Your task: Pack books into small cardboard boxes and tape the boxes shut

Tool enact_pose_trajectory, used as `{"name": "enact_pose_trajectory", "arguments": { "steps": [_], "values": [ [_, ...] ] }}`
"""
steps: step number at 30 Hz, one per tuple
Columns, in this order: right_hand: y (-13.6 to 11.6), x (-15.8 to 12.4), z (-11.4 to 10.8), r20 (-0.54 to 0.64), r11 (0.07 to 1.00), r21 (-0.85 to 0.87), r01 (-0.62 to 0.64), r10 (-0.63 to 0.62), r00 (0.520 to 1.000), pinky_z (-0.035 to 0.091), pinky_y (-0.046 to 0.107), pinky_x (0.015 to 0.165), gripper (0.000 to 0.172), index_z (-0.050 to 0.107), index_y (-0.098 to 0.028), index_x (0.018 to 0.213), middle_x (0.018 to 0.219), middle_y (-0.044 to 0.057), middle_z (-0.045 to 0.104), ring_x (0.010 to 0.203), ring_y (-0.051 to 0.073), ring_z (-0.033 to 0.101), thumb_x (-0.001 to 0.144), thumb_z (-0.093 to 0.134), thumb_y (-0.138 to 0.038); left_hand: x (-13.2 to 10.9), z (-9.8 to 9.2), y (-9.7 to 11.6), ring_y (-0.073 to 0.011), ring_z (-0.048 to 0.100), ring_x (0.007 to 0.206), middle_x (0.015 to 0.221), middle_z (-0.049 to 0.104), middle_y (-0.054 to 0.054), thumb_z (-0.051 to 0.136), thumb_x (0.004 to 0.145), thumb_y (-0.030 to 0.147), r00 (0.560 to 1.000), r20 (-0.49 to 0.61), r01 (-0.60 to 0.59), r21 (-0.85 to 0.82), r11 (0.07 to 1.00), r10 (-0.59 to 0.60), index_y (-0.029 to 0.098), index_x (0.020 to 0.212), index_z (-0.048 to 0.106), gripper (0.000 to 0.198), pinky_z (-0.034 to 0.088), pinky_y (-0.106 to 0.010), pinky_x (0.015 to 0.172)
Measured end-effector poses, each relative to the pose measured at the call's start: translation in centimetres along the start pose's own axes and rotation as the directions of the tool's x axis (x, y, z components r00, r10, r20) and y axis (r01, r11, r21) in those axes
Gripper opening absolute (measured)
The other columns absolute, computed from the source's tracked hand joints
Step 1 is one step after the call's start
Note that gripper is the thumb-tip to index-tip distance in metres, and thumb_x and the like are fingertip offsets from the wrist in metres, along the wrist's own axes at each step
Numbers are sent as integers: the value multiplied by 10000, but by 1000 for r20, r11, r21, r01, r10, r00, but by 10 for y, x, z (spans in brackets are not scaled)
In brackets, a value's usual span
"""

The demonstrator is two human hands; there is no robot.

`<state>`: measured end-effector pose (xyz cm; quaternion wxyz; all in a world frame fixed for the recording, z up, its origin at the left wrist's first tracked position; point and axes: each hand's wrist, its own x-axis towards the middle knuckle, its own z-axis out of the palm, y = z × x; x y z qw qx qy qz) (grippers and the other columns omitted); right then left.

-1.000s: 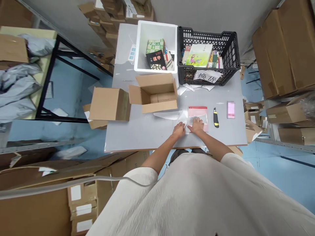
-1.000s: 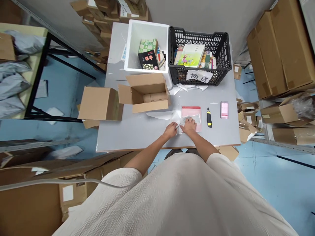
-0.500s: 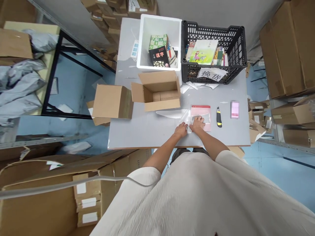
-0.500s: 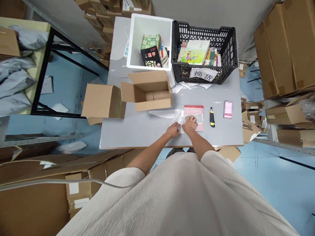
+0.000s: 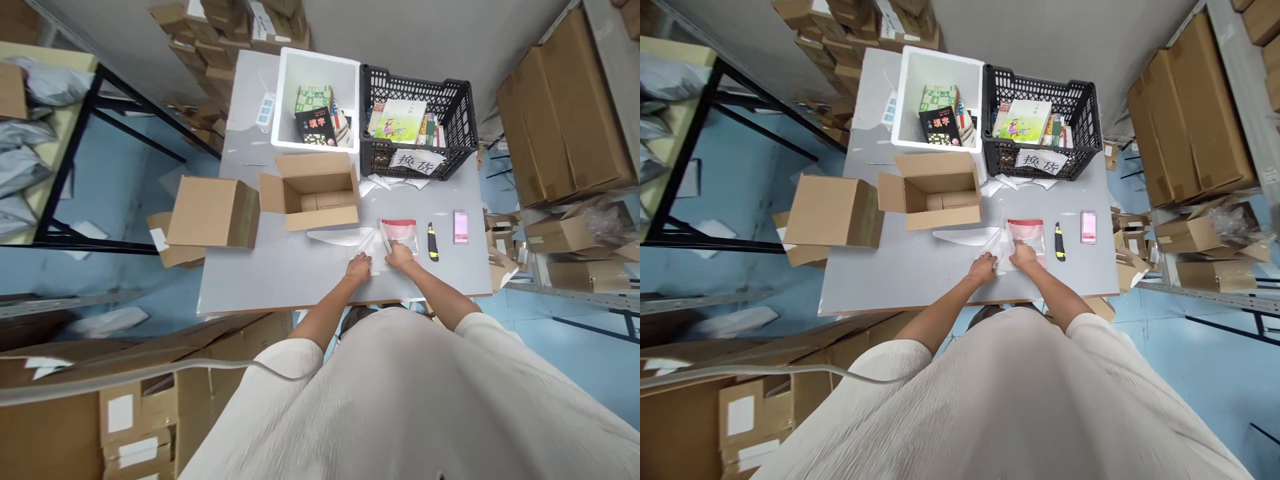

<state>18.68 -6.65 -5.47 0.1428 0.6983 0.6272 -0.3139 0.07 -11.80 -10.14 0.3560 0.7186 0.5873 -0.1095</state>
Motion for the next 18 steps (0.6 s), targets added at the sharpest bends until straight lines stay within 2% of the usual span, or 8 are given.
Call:
{"name": "enact_pose_trajectory", "arguments": {
  "steps": [4,8,11,13,15,18],
  "values": [
    [9,-6,-21,-52,1000,27,-10,12,999,570,466,1097,556,659,-116,1491,1305,246,797,1265,417,759,948,726,-214,-3,-10,2,-368,648,1412,1502,639,-224,603,1015,141,999,-41,7,1,1000,-7,153,1389,727,394,524,-483,1235],
    [12,-8,-45,-168,993,114,22,-2,986,600,446,1028,506,684,-124,1451,1241,226,818,1178,403,776,958,674,-240,-5,-26,8,-353,642,1387,1506,643,-208,498,1106,217,977,-214,-39,-62,997,25,147,1468,687,415,503,-466,1255],
    [14,-4,-55,-264,965,247,93,-25,964,606,400,1014,454,729,-180,1366,1184,151,846,1144,363,775,926,656,-263,-7,-39,14,-351,615,1405,1515,641,-180,487,1126,256,945,-321,-97,-99,990,60,178,1545,638,452,474,-469,1285],
    [17,1,-53,-297,914,373,162,-47,954,616,369,999,409,757,-195,1276,1140,102,858,1111,320,772,893,642,-278,-7,-46,17,-353,601,1414,1525,632,-175,476,1133,261,931,-360,-113,-107,988,68,183,1569,619,466,460,-472,1296],
    [23,5,-45,-289,825,517,227,-81,954,632,352,953,391,763,-181,1205,1095,76,861,1060,285,770,863,614,-298,-7,-49,18,-358,592,1416,1531,624,-179,477,1129,247,922,-381,-119,-105,987,70,182,1577,615,474,455,-480,1296],
    [39,8,-26,-240,712,661,238,-100,966,649,351,897,393,749,-166,1162,1056,73,855,1006,268,776,836,594,-321,-6,-45,16,-362,599,1401,1501,636,-176,504,1104,217,922,-379,-125,-105,987,76,199,1572,629,486,474,-503,1275]
  ]
}}
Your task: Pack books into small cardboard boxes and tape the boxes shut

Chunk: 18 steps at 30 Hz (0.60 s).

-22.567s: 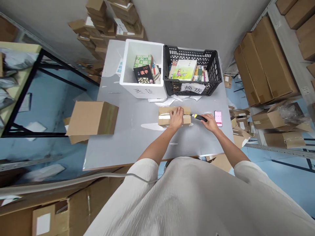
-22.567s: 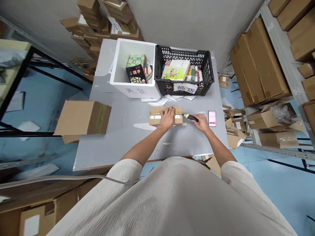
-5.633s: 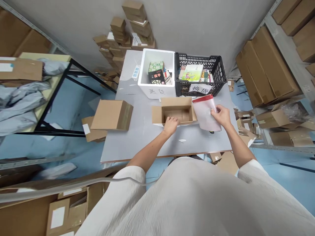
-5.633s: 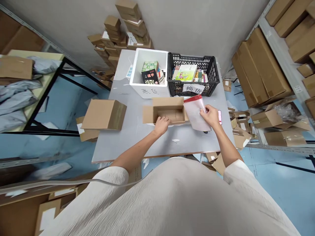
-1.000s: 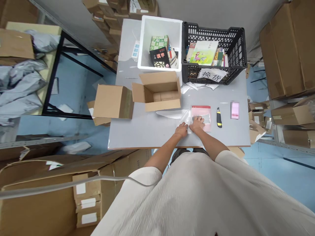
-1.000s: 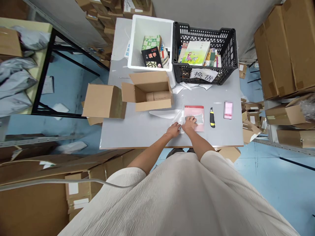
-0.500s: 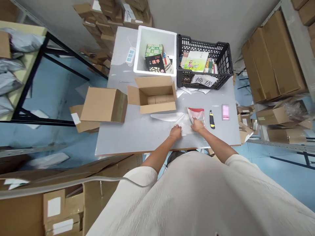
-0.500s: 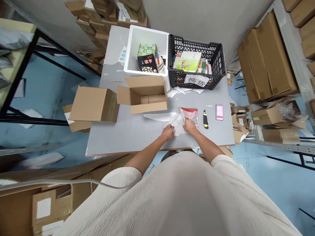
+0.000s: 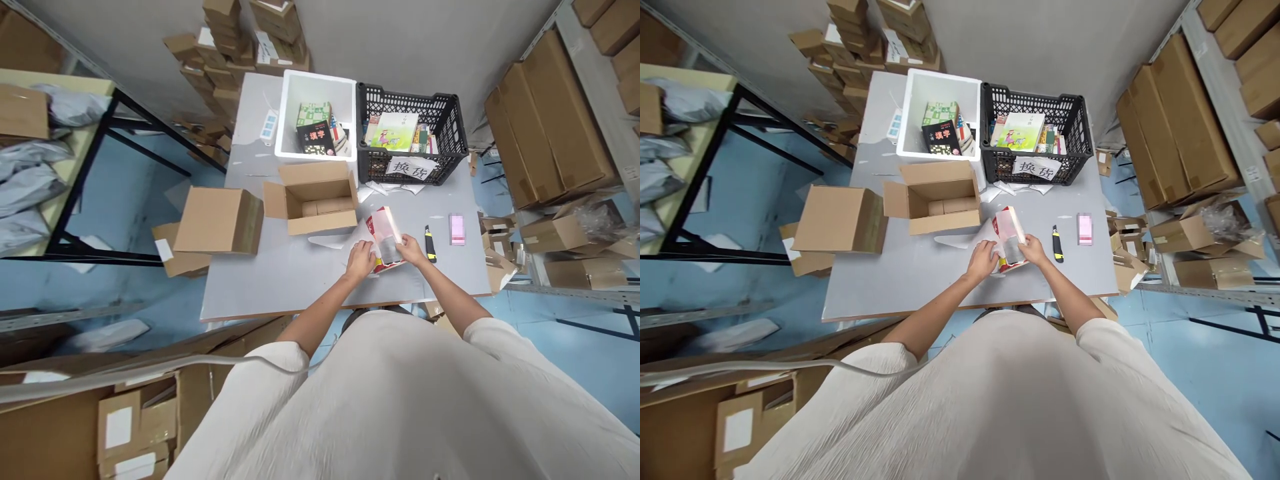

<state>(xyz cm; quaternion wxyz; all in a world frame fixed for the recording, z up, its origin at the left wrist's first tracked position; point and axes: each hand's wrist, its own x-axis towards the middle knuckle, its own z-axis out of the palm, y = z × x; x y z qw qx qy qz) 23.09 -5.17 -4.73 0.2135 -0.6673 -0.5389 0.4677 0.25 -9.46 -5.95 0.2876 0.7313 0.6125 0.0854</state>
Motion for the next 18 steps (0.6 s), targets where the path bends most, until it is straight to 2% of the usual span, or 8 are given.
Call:
{"name": "enact_pose_trajectory", "arguments": {
  "steps": [4,6,8,11,13,16,18],
  "values": [
    [32,-6,-7,-72,986,-150,-70,60,996,648,397,1007,378,747,-207,1194,1113,81,860,1057,288,780,851,604,-271,-2,16,-2,-349,635,1357,1460,656,-166,534,1068,195,996,89,-20,-15,1000,21,213,1483,698,447,506,-502,1238],
    [44,-8,-12,-51,962,-259,-81,70,996,641,418,1056,435,739,-219,1287,1180,94,859,1130,311,778,869,622,-244,-3,25,-1,-341,642,1358,1466,657,-164,544,1053,180,990,143,-17,-7,1000,18,211,1446,721,432,507,-484,1237],
    [50,-11,-17,-32,929,-364,-68,60,998,622,455,1125,546,706,-192,1424,1338,142,827,1257,344,754,884,631,-225,-4,33,1,-337,643,1372,1494,651,-165,553,1047,174,982,191,0,13,1000,-2,200,1449,721,436,504,-465,1243],
    [52,-16,-16,-35,858,-513,-11,-8,999,529,523,1271,701,592,-97,1624,1677,242,624,1510,398,617,934,613,-217,-4,38,5,-338,631,1409,1540,638,-165,559,1052,181,972,234,6,44,999,-16,185,1471,706,444,488,-452,1265],
    [50,-20,-10,37,815,-574,73,-63,997,473,536,1325,703,569,-107,1673,1788,229,510,1602,401,533,980,594,-222,-3,39,6,-339,625,1422,1550,638,-161,564,1053,183,970,243,2,54,999,-15,195,1477,702,446,480,-456,1275],
    [46,-24,3,267,763,-591,261,-120,956,440,515,1346,617,639,-192,1640,1796,160,525,1622,360,518,1027,565,-201,-2,40,5,-341,624,1421,1554,639,-158,586,1047,187,967,254,1,58,998,-16,219,1490,697,458,487,-466,1265],
    [45,-26,11,380,732,-594,335,-111,918,422,505,1351,602,647,-212,1638,1793,153,536,1626,344,519,1041,575,-192,-2,41,5,-343,617,1427,1565,632,-157,596,1045,194,963,268,0,64,998,-17,228,1506,688,471,490,-466,1257]
  ]
}}
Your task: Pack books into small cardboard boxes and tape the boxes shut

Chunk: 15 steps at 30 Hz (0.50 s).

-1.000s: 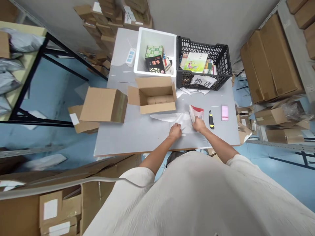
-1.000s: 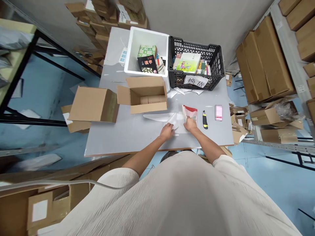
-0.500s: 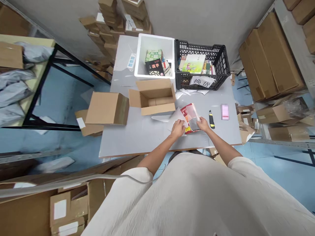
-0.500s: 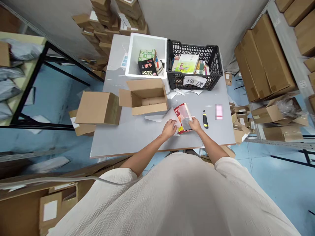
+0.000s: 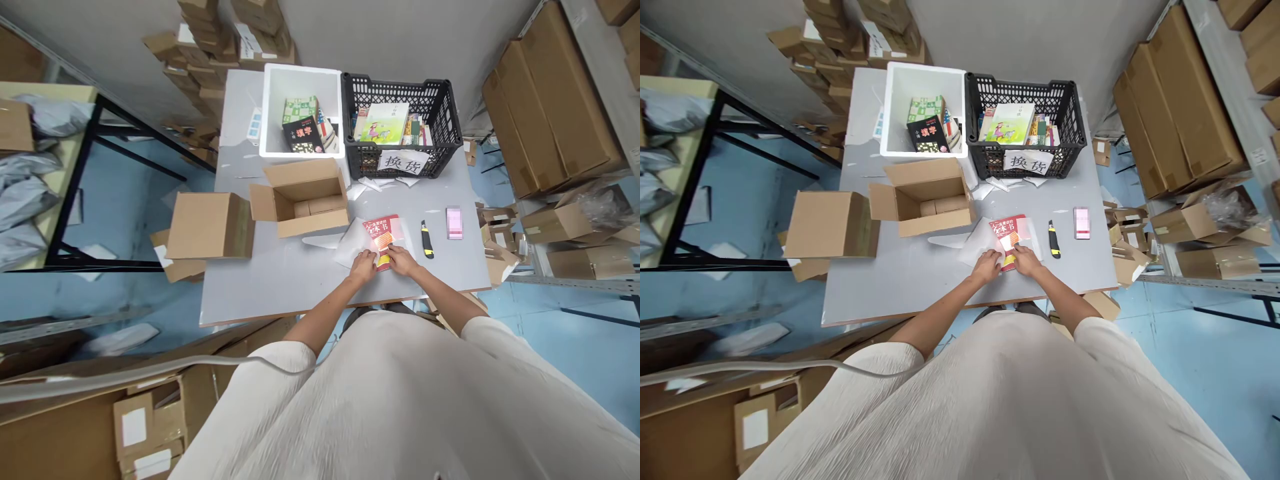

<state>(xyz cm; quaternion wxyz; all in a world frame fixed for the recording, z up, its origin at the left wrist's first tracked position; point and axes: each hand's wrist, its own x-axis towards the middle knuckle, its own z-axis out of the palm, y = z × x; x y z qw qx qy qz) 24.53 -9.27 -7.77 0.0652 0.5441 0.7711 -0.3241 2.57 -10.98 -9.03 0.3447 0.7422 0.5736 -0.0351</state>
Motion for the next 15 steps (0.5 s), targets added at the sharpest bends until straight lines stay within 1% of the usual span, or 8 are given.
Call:
{"name": "enact_pose_trajectory", "arguments": {
  "steps": [2,4,7,9,11,12,15],
  "values": [
    [-4,1,4,65,999,-37,2,1,998,408,507,1354,606,631,-216,1656,1806,165,519,1637,352,512,1050,604,-205,0,2,-1,-343,612,1435,1571,626,-157,597,1046,205,1000,18,3,8,1000,-3,231,1519,677,480,487,-461,1258],
    [-5,1,4,92,997,-74,-37,44,995,394,511,1357,605,612,-218,1673,1822,174,494,1654,366,488,1068,612,-234,0,5,-2,-345,611,1443,1570,625,-158,604,1042,213,999,39,14,12,1000,-15,232,1527,667,489,480,-456,1263],
    [-1,0,-3,78,984,-117,-137,146,986,399,514,1343,587,584,-201,1684,1822,190,480,1656,386,471,1101,566,-268,2,9,-3,-350,607,1460,1581,622,-162,615,1029,216,998,61,34,5,999,-34,231,1545,648,517,470,-459,1275],
    [4,-3,-11,67,968,-135,-210,221,973,413,512,1322,589,558,-182,1689,1814,208,477,1635,398,485,1110,546,-285,5,10,-3,-351,603,1472,1596,617,-167,609,1027,211,996,70,51,3,999,-51,223,1563,630,536,465,-461,1281],
    [12,-5,-20,71,950,-136,-281,293,954,430,499,1289,595,524,-170,1699,1783,221,506,1592,397,527,1117,529,-295,8,10,-2,-345,605,1478,1605,610,-172,600,1037,216,994,79,69,7,998,-69,215,1573,617,537,466,-449,1276],
    [16,-6,-25,81,937,-129,-324,335,939,441,491,1266,595,507,-165,1703,1748,226,543,1559,392,556,1124,518,-302,9,10,-1,-341,607,1478,1610,606,-173,596,1044,223,993,84,76,11,997,-77,212,1576,613,532,467,-440,1272],
    [30,-9,-36,103,882,-95,-461,469,877,462,470,1195,560,506,-156,1678,1601,229,670,1467,379,619,1151,493,-342,12,8,-1,-337,614,1472,1617,601,-172,597,1055,245,991,95,92,28,995,-94,212,1571,613,518,470,-425,1261]
  ]
}}
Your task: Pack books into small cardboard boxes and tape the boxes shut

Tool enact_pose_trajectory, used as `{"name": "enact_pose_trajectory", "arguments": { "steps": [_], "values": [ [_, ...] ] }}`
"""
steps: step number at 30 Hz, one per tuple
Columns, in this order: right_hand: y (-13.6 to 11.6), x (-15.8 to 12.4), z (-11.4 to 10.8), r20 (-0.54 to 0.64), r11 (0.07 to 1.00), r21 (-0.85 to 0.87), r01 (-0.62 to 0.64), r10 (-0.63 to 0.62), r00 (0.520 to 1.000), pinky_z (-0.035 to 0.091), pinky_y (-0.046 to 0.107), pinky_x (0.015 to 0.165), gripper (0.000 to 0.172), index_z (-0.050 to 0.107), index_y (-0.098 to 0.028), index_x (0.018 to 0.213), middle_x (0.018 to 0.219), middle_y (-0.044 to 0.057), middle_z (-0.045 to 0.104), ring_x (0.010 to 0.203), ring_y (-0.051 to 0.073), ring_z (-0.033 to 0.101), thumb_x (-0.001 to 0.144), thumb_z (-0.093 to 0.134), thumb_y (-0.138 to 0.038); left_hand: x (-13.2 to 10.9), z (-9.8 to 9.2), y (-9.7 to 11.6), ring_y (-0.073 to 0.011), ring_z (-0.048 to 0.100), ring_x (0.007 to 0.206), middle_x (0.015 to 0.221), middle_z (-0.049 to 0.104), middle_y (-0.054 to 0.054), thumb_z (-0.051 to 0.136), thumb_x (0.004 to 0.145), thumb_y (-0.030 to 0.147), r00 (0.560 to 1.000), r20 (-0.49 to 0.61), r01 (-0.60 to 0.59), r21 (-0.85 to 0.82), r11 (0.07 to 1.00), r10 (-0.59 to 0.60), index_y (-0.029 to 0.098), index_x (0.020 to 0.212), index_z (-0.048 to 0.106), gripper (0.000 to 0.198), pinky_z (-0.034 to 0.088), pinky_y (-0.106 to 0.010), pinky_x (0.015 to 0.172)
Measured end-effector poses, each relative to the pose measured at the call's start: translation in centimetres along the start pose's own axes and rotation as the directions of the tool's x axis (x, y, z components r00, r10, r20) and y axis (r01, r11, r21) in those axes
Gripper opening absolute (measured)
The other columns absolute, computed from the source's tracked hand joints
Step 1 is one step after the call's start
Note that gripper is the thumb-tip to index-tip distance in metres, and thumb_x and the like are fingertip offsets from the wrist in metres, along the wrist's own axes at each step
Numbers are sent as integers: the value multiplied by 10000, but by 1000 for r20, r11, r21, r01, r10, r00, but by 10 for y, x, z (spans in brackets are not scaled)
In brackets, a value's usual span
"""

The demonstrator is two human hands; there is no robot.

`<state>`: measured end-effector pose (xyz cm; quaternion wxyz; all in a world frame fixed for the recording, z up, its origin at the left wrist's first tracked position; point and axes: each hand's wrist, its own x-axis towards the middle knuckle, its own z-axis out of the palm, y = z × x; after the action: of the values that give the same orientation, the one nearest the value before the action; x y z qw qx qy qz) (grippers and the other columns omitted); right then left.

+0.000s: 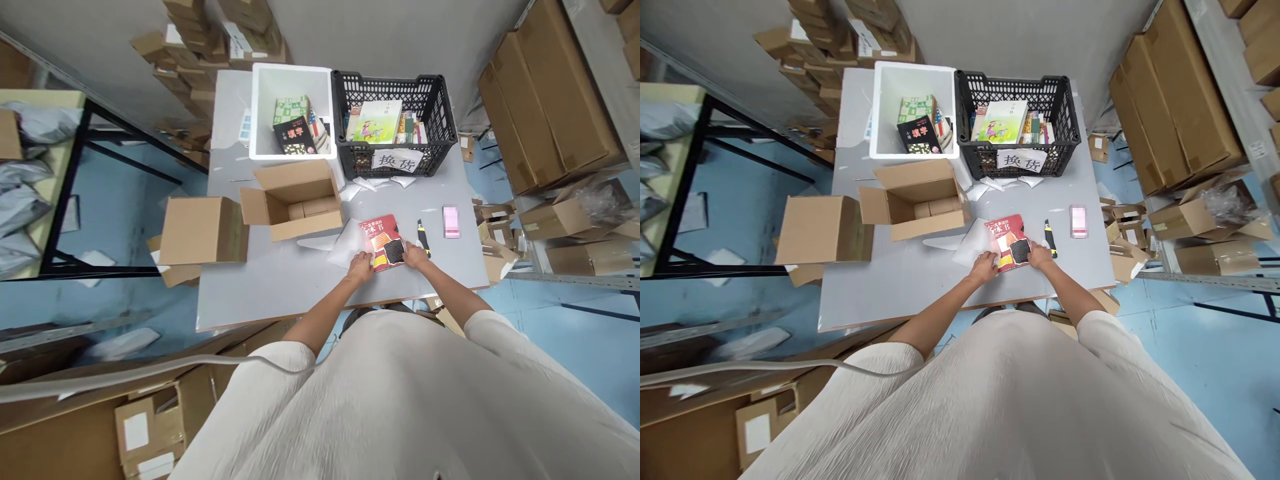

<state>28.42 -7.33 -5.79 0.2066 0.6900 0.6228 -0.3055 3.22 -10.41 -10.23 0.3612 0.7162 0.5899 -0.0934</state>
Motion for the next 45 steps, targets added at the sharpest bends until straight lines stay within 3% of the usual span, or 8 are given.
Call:
{"name": "enact_pose_trajectory", "arguments": {
  "steps": [5,10,14,20,27,35,39,45],
  "values": [
    [14,5,-9,-149,992,25,-121,124,981,400,505,1194,498,595,-134,1583,1585,245,664,1462,393,542,1127,449,-271,0,-2,-2,-344,611,1478,1613,602,-178,591,1058,265,999,6,32,10,999,-32,216,1578,604,522,471,-433,1262],
    [5,6,-12,-239,997,-41,-60,49,970,398,542,1210,468,747,-143,1469,1586,264,635,1456,407,530,1071,510,-208,0,-3,-1,-352,613,1486,1607,615,-175,626,1034,287,996,19,84,9,996,-85,232,1596,578,567,486,-453,1258],
    [-10,11,-11,-180,1000,-10,26,-27,983,464,457,1182,427,794,-200,1423,1541,203,700,1441,362,608,1080,542,-218,3,-3,3,-356,612,1506,1632,623,-189,641,1019,285,993,52,103,2,995,-103,215,1603,559,594,493,-459,1260],
    [-19,25,-6,-15,973,221,-74,79,997,526,442,1137,496,652,-216,1564,1484,157,781,1401,348,716,1089,531,-287,1,-2,4,-342,644,1517,1672,637,-186,664,1021,280,995,65,85,-55,995,-82,224,1654,489,659,498,-444,1259],
    [-19,40,-5,-40,946,310,-94,112,993,555,486,1104,462,687,-206,1400,1278,154,852,1259,365,782,964,634,-349,-1,-6,2,-353,670,1508,1642,673,-181,755,985,385,987,124,109,-58,992,-101,243,1671,428,773,533,-426,1198],
    [-20,46,-10,-8,910,379,-169,186,983,534,445,1087,302,783,-205,1191,1189,127,862,1194,346,796,962,692,-380,-3,-11,4,-343,696,1473,1614,690,-183,757,981,387,981,160,115,-56,992,-105,242,1641,414,757,543,-415,1157],
    [-18,46,-13,-27,912,393,-114,135,990,549,371,1001,234,797,-224,1066,1121,94,860,1115,300,794,1016,635,-386,-2,-12,4,-335,713,1448,1558,728,-175,747,997,422,980,160,125,-41,991,-117,252,1585,439,684,549,-404,1131],
    [-9,39,-23,-79,900,435,36,-2,997,556,310,930,304,790,-230,1189,1122,74,850,1058,255,752,1059,594,-423,-2,-13,7,-330,710,1441,1557,712,-189,675,1038,319,980,160,121,-12,993,-117,239,1525,478,531,550,-417,1128]
  ]
}}
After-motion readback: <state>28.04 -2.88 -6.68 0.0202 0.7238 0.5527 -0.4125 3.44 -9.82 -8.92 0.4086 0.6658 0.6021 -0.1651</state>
